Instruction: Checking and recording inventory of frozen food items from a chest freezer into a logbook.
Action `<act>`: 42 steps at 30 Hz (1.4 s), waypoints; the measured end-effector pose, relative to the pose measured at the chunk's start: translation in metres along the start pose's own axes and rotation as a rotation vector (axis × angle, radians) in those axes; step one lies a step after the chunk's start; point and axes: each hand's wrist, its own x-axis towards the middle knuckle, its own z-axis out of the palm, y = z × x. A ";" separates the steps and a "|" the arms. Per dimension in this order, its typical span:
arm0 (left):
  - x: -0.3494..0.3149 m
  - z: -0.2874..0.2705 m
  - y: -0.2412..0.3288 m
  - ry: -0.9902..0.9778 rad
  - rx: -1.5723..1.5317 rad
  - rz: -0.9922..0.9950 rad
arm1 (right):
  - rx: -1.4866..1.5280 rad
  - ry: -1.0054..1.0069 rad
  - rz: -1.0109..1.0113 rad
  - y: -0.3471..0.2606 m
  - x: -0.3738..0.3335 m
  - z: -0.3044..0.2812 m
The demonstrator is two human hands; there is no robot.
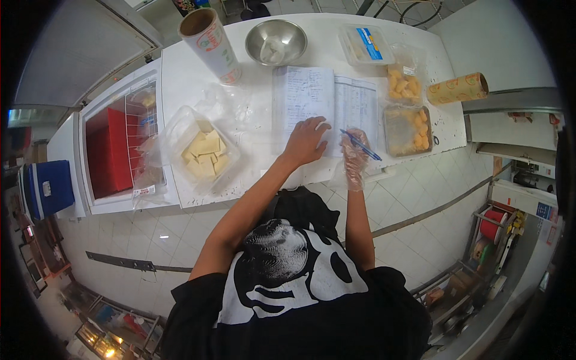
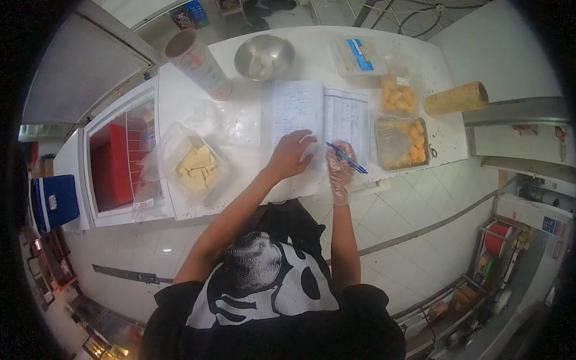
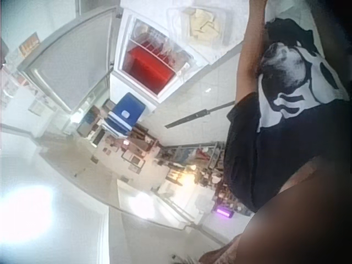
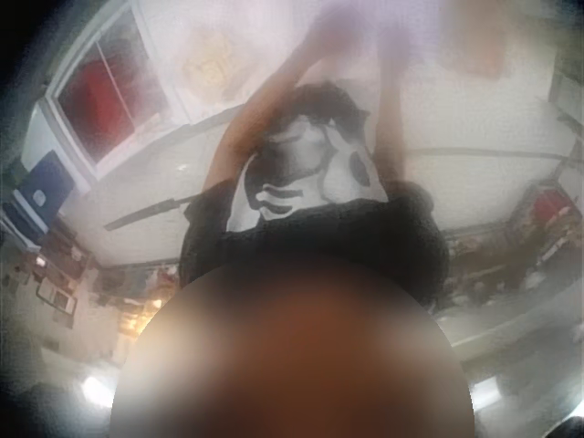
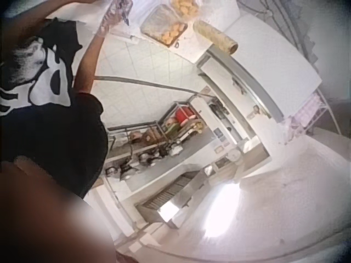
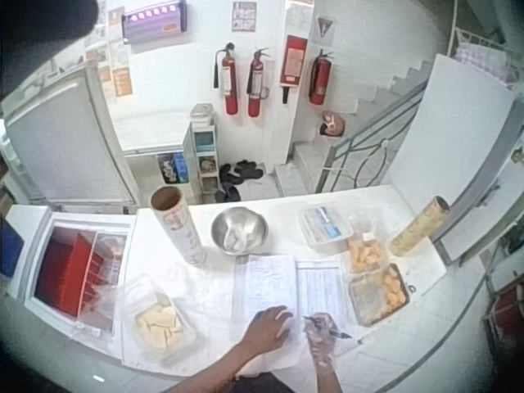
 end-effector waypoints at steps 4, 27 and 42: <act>0.015 0.023 -0.015 -0.012 0.127 -0.061 | -0.196 -0.008 -0.084 0.000 0.027 0.022; 0.015 0.034 -0.035 -0.192 0.113 -0.228 | -0.252 -0.021 -0.055 0.055 0.076 0.078; 0.015 0.032 -0.038 -0.245 0.088 -0.251 | -0.454 -0.090 -0.195 0.049 0.081 0.081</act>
